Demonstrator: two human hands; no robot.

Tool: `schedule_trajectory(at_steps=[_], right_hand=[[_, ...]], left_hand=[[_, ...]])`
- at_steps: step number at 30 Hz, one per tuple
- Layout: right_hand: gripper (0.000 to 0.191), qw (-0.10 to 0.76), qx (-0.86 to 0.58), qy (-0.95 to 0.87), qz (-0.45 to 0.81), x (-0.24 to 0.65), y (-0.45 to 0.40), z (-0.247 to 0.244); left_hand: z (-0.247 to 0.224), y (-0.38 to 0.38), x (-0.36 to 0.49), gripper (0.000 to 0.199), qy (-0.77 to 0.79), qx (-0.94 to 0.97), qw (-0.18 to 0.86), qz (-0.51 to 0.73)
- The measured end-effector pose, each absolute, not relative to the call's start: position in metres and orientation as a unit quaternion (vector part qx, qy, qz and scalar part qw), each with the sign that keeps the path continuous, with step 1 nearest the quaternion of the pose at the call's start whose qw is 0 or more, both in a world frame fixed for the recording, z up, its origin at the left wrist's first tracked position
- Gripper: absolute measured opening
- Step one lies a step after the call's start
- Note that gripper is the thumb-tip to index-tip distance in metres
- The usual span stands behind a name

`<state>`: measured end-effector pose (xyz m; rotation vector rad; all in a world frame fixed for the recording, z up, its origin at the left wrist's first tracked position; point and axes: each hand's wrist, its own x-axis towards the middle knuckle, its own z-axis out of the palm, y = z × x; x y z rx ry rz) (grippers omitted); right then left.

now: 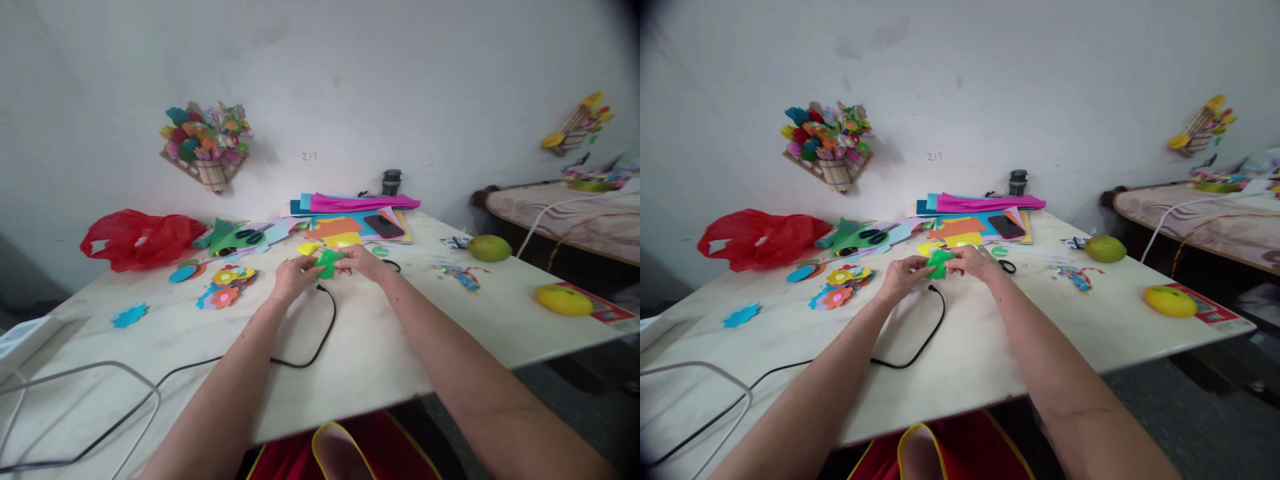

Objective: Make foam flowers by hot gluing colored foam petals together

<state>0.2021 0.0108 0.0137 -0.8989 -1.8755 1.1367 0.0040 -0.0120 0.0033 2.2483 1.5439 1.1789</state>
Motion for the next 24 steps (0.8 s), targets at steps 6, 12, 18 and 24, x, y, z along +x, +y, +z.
schedule_trajectory(at_steps=[6,12,18,24], right_hand=[[0.015,0.424,-0.34,-0.705,0.455,0.193,0.006,0.018],[0.02,0.474,-0.336,-0.682,0.443,0.174,0.002,0.017],[0.033,0.481,-0.379,-0.732,0.297,0.157,0.004,0.008],[0.033,0.505,-0.322,-0.702,0.386,0.164,-0.001,0.016]], left_hand=[[0.008,-0.011,0.0,0.033,0.523,0.743,-0.013,0.416],[0.01,-0.019,0.011,0.061,0.497,0.761,-0.161,0.385],[0.01,-0.021,0.008,0.057,0.52,0.765,-0.152,0.349],[0.004,-0.007,-0.003,0.052,0.411,0.798,-0.113,0.427]])
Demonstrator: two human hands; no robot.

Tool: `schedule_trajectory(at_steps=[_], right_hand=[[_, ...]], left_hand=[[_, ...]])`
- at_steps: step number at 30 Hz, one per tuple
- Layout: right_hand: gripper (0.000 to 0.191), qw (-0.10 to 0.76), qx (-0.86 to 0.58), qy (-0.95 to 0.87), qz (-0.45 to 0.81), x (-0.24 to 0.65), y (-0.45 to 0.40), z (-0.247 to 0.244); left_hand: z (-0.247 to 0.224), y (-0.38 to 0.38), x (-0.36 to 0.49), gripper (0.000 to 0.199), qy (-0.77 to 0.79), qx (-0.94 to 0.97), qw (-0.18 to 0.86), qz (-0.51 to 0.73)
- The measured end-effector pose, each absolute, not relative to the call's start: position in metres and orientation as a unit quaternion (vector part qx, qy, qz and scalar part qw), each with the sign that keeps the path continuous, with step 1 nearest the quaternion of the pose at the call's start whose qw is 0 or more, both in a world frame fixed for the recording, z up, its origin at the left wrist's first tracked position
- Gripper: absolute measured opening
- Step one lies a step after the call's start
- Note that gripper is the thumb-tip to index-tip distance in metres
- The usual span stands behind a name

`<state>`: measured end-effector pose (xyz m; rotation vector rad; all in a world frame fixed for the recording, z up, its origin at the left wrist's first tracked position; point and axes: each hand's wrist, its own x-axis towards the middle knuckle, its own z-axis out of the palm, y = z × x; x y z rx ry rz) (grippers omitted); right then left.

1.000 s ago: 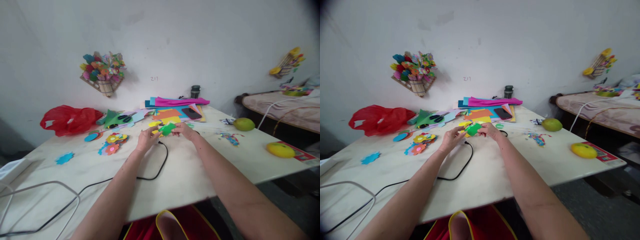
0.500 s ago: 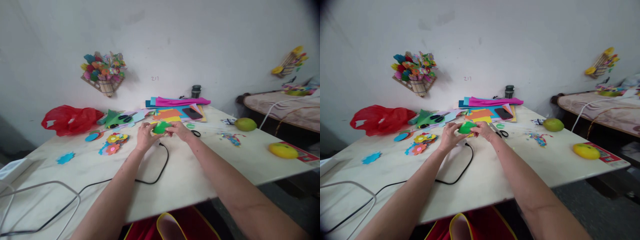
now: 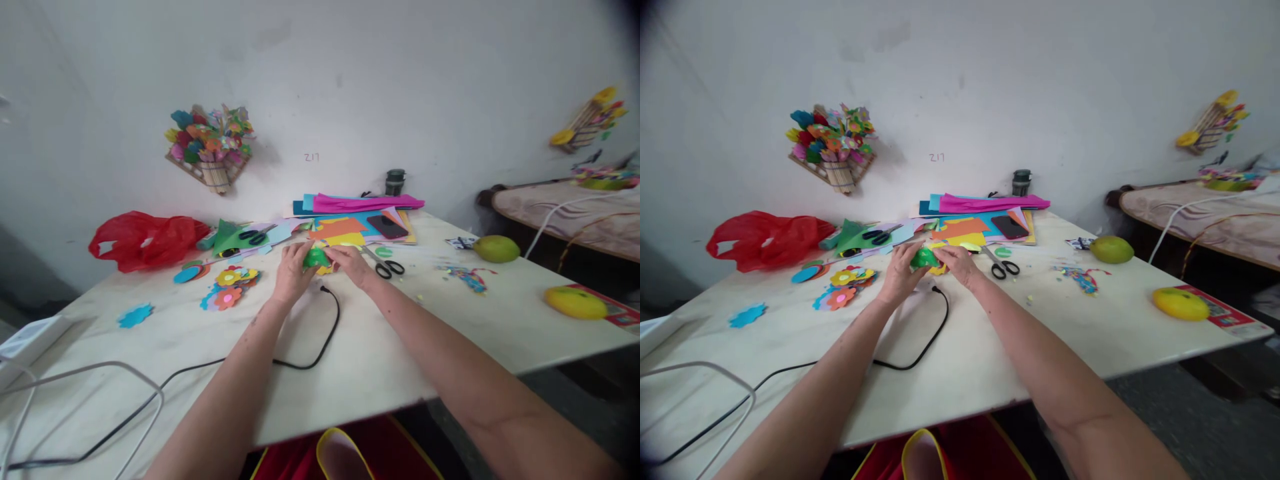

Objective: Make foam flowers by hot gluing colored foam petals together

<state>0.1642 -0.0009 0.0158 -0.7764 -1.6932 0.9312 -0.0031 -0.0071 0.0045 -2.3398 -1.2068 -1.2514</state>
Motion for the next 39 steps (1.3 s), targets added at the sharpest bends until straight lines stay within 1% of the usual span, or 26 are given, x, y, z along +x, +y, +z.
schedule_trajectory(at_steps=[2,7,11,16,19,26,29,34,39], right_hand=[[0.029,0.525,-0.326,-0.683,0.389,0.166,-0.002,0.018],[0.019,0.53,-0.339,-0.676,0.383,0.166,-0.003,0.02],[0.018,0.53,-0.34,-0.678,0.379,0.166,-0.003,0.021],[0.019,0.525,-0.351,-0.668,0.395,0.169,-0.004,0.022],[0.02,0.521,-0.355,-0.66,0.409,0.17,-0.002,0.021],[0.02,0.52,-0.338,-0.653,0.435,0.172,0.007,0.012],[0.018,0.523,-0.33,-0.644,0.45,0.172,0.007,0.011],[0.017,0.515,-0.341,-0.615,0.49,0.172,0.005,0.015],[0.015,0.502,-0.35,-0.595,0.521,0.169,0.003,0.018]], left_hand=[[0.003,-0.004,-0.005,0.051,-0.395,-0.811,0.088,-0.422],[0.001,-0.002,-0.006,0.048,-0.378,-0.834,0.048,-0.399],[0.001,-0.001,-0.007,0.047,-0.368,-0.838,0.034,-0.401],[0.0,-0.002,-0.008,0.053,-0.379,-0.826,-0.005,-0.416],[0.0,-0.002,-0.009,0.048,-0.395,-0.813,-0.021,-0.428],[0.003,0.0,-0.012,0.039,-0.332,-0.836,-0.004,-0.437],[0.002,0.001,-0.014,0.038,-0.335,-0.838,0.001,-0.431],[0.003,0.0,-0.014,0.042,-0.35,-0.845,0.012,-0.404],[0.008,-0.005,-0.01,0.052,-0.369,-0.852,0.033,-0.369]])
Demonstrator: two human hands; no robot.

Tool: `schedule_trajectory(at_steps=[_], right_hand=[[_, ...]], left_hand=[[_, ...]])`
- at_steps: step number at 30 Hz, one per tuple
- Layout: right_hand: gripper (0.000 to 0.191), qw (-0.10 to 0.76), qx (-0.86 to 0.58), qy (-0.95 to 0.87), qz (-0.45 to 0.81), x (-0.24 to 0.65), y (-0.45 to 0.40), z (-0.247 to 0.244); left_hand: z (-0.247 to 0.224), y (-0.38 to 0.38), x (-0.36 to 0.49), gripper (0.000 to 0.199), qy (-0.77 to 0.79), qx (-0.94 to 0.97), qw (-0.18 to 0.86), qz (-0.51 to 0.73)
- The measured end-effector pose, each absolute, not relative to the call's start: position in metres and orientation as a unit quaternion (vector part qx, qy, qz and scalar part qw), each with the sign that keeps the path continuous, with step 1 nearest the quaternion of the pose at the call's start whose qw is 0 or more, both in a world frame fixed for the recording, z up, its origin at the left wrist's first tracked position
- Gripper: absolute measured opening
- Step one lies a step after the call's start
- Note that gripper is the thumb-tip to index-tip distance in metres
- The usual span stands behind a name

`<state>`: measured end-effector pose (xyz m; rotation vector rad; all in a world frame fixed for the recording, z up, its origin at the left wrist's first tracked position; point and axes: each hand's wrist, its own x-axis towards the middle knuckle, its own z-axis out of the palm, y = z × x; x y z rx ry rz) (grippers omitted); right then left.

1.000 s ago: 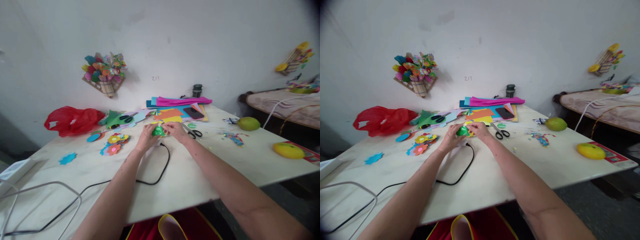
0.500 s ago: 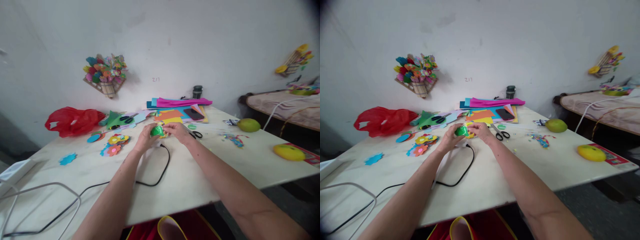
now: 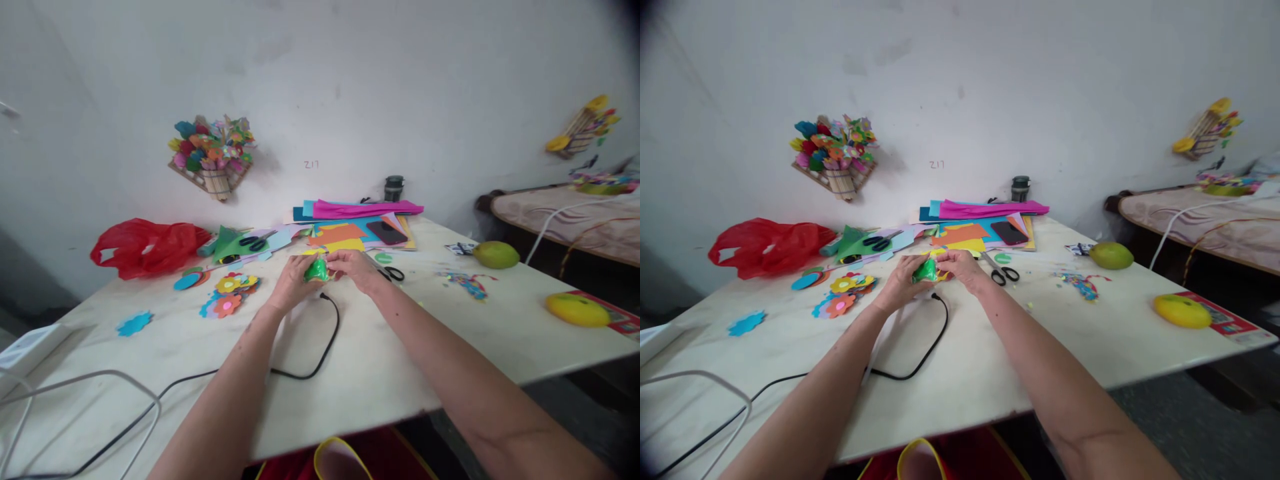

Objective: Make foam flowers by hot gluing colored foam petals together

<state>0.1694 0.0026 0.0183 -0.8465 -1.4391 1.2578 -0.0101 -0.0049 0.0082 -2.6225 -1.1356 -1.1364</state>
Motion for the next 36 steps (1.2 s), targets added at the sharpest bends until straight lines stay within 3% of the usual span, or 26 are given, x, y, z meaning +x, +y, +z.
schedule_trajectory(at_steps=[11,20,36], right_hand=[[0.023,0.503,-0.35,-0.601,0.514,0.164,-0.005,0.024],[0.016,0.54,-0.401,-0.538,0.508,0.147,-0.01,0.024],[0.014,0.555,-0.391,-0.523,0.515,0.148,-0.009,0.022]], left_hand=[[0.005,-0.007,-0.012,0.042,-0.396,-0.828,-0.047,-0.395],[0.009,-0.007,-0.013,0.035,-0.379,-0.824,0.029,-0.42],[0.01,-0.006,-0.014,0.033,-0.369,-0.835,0.05,-0.406]])
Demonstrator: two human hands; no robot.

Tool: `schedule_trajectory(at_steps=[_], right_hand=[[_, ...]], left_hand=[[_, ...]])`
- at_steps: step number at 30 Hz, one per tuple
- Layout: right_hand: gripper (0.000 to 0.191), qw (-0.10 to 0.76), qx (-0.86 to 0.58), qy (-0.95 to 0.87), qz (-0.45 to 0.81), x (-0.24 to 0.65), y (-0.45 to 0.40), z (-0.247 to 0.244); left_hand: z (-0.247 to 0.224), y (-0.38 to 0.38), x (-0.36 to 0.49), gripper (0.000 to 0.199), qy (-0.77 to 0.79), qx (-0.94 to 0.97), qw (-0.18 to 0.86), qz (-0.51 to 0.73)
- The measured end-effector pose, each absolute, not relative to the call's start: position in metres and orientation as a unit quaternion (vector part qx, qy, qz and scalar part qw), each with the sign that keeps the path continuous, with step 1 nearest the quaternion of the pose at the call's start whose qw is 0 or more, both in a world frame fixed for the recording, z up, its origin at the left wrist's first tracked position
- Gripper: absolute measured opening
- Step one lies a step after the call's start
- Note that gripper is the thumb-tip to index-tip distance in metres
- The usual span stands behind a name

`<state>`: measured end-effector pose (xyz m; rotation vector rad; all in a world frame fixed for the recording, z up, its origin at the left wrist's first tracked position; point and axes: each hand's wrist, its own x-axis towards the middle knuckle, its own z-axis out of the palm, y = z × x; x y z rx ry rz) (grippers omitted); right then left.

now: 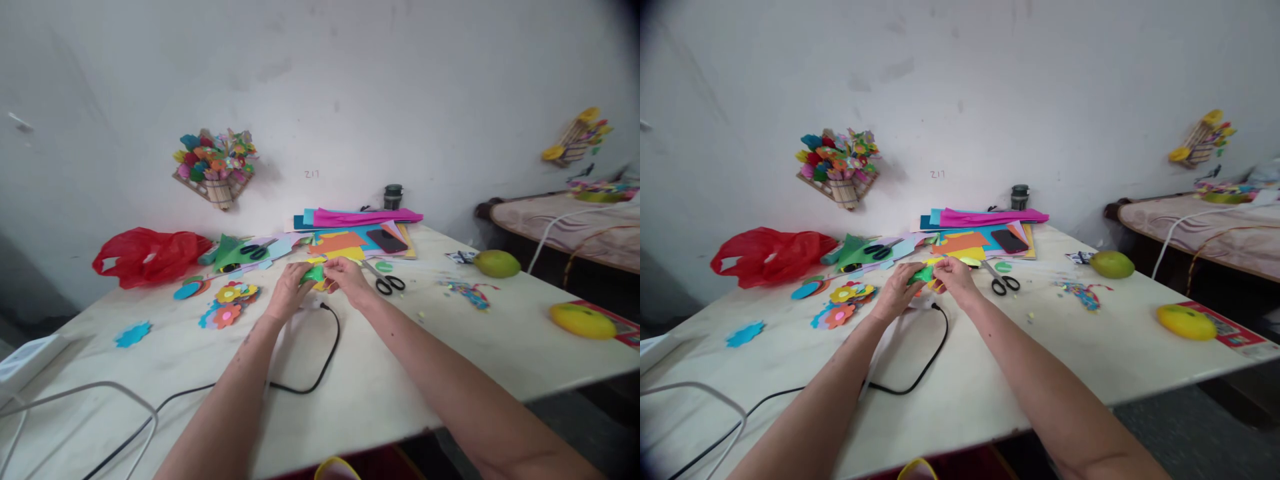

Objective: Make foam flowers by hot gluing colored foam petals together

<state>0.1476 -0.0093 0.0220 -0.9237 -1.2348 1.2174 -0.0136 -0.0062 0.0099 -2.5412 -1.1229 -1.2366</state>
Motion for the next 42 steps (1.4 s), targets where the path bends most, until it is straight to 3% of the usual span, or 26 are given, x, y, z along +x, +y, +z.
schedule_trajectory(at_steps=[8,16,21,27,42], right_hand=[[0.016,0.546,-0.392,-0.555,0.49,0.15,-0.006,0.02],[0.012,0.482,-0.335,-0.8,0.122,0.179,0.004,0.026],[0.015,0.469,-0.334,-0.803,0.156,0.182,0.004,0.028],[0.018,0.473,-0.341,-0.771,0.257,0.181,0.0,0.028],[0.018,0.383,-0.263,-0.885,0.018,0.189,0.003,0.033]], left_hand=[[0.009,-0.007,-0.013,0.031,-0.361,-0.84,0.055,-0.401],[0.009,-0.009,-0.011,0.035,-0.381,-0.845,-0.006,-0.375],[0.009,-0.011,-0.011,0.033,-0.403,-0.834,-0.056,-0.373],[0.011,-0.013,-0.01,0.031,-0.398,-0.83,-0.044,-0.389],[0.012,-0.011,-0.011,0.029,-0.344,-0.859,-0.024,-0.377]])
